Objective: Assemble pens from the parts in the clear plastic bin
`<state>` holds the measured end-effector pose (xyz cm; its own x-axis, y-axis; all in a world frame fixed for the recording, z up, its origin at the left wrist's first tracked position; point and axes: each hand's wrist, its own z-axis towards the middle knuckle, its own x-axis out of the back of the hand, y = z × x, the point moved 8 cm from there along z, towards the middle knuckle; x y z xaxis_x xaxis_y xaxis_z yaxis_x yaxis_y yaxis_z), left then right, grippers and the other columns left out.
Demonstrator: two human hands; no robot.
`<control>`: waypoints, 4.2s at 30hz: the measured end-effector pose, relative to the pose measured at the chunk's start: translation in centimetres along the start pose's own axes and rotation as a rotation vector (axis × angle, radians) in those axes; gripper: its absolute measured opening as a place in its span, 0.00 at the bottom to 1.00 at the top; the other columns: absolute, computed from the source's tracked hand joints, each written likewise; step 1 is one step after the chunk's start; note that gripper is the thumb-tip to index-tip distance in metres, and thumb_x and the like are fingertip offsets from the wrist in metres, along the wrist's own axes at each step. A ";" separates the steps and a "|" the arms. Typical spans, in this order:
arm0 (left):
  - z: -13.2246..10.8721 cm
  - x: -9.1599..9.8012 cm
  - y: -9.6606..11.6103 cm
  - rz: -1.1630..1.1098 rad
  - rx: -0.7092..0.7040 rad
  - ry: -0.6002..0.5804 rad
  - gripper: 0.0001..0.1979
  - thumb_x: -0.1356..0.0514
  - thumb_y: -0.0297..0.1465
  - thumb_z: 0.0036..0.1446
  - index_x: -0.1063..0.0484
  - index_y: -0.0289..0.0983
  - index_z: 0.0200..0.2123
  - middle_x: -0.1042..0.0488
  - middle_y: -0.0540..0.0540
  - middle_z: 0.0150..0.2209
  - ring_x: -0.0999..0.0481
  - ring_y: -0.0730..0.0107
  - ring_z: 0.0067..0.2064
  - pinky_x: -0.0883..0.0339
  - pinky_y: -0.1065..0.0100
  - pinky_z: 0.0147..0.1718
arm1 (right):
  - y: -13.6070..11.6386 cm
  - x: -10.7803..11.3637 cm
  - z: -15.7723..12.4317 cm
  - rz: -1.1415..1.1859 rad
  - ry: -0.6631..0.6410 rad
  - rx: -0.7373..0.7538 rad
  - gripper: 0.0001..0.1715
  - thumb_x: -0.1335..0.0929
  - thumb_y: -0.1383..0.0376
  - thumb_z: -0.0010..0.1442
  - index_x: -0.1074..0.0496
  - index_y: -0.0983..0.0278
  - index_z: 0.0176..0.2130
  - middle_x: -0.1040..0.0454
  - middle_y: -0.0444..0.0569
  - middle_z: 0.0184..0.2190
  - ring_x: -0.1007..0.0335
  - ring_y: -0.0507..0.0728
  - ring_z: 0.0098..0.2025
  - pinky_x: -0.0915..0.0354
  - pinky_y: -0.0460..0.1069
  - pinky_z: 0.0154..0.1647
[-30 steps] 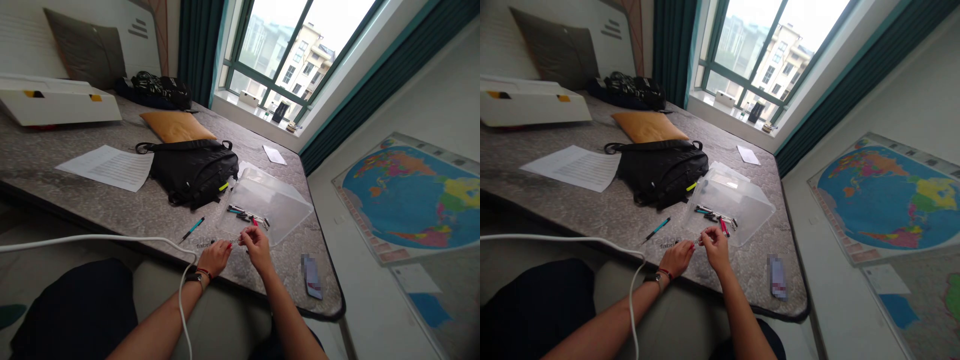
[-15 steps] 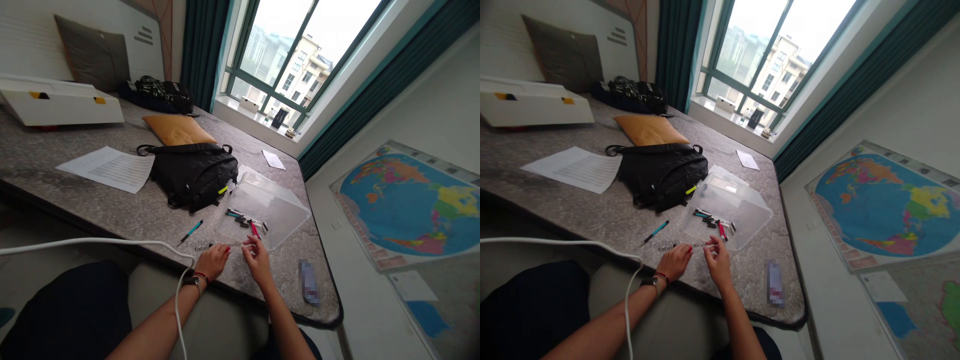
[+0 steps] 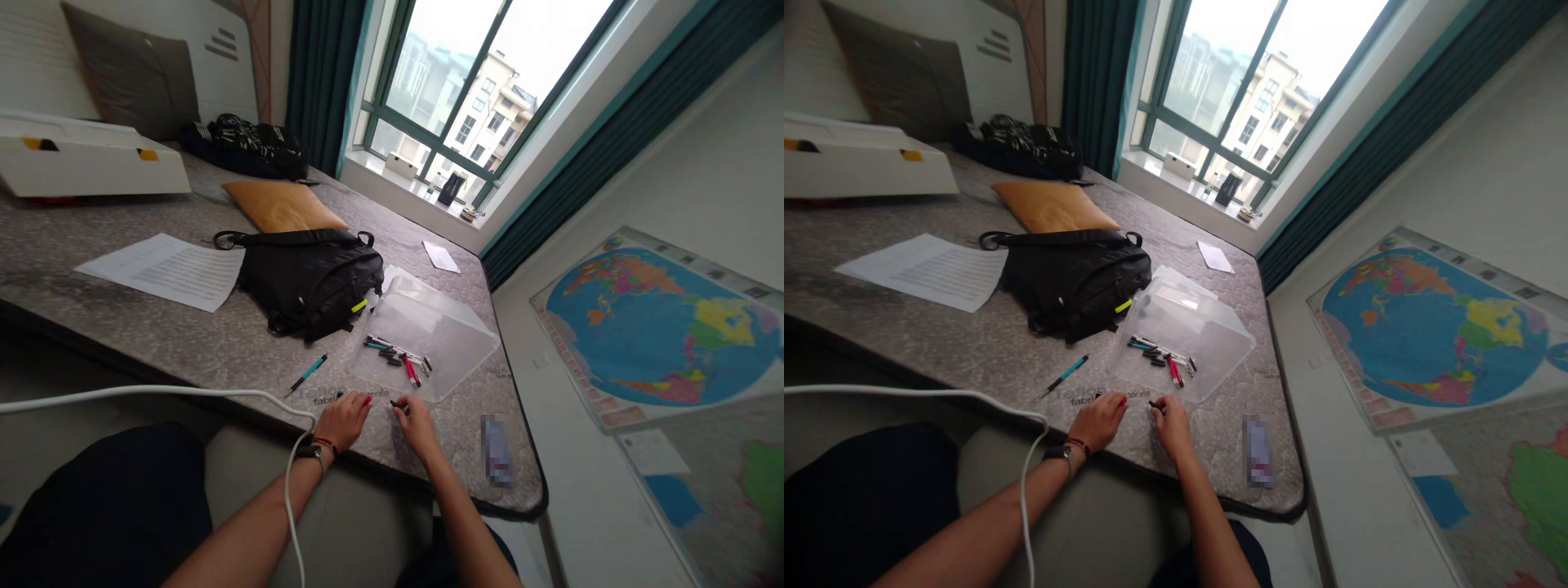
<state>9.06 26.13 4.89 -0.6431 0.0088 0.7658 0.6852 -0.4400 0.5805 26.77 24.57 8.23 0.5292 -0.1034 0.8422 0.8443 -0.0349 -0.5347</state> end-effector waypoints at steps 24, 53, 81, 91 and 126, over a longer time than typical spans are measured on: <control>0.0 0.0 0.2 0.050 -0.001 -0.022 0.16 0.56 0.39 0.70 0.31 0.40 0.41 0.25 0.45 0.38 0.27 0.66 0.40 0.38 0.67 0.35 | -6.2 3.7 -0.5 1.169 0.027 -0.236 0.20 0.26 0.60 0.55 0.36 0.57 0.44 0.24 0.41 0.32 0.25 0.53 0.29 0.27 0.51 0.35; 0.0 0.2 0.1 0.015 0.020 -0.016 0.15 0.55 0.38 0.69 0.31 0.41 0.41 0.25 0.45 0.38 0.27 0.65 0.40 0.37 0.67 0.36 | -6.8 0.7 1.0 1.117 -0.028 -0.229 0.21 0.29 0.54 0.58 0.26 0.62 0.47 0.31 0.41 0.27 0.38 0.47 0.23 0.39 0.43 0.24; -0.1 -0.3 -0.1 -0.005 -0.007 -0.029 0.16 0.55 0.36 0.69 0.29 0.40 0.43 0.25 0.44 0.38 0.26 0.66 0.40 0.36 0.67 0.36 | -5.5 -3.3 -0.4 0.671 0.004 -0.065 0.18 0.34 0.55 0.62 0.24 0.61 0.46 0.25 0.46 0.33 0.34 0.53 0.29 0.37 0.47 0.30; 0.0 -0.1 -0.2 -0.014 -0.002 -0.025 0.15 0.55 0.35 0.69 0.30 0.40 0.42 0.24 0.45 0.39 0.25 0.66 0.40 0.36 0.68 0.35 | -6.5 -1.8 -0.3 0.511 0.181 -0.030 0.10 0.30 0.56 0.59 0.27 0.61 0.35 0.28 0.47 0.34 0.32 0.55 0.38 0.36 0.45 0.33; 0.0 -2.3 -0.7 0.195 0.020 -0.116 0.13 0.50 0.35 0.68 0.27 0.39 0.42 0.22 0.45 0.35 0.24 0.67 0.35 0.46 0.70 0.29 | -1.9 -9.3 -3.1 1.974 -0.207 -0.275 0.27 0.24 0.67 0.50 0.27 0.62 0.50 0.27 0.53 0.54 0.32 0.58 0.56 0.39 0.53 0.56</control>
<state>10.01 26.43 2.74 -0.4544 0.0293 0.8903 0.8000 -0.4261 0.4224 20.01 22.51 1.23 0.5557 -0.0887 -0.8266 -0.8268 -0.1632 -0.5383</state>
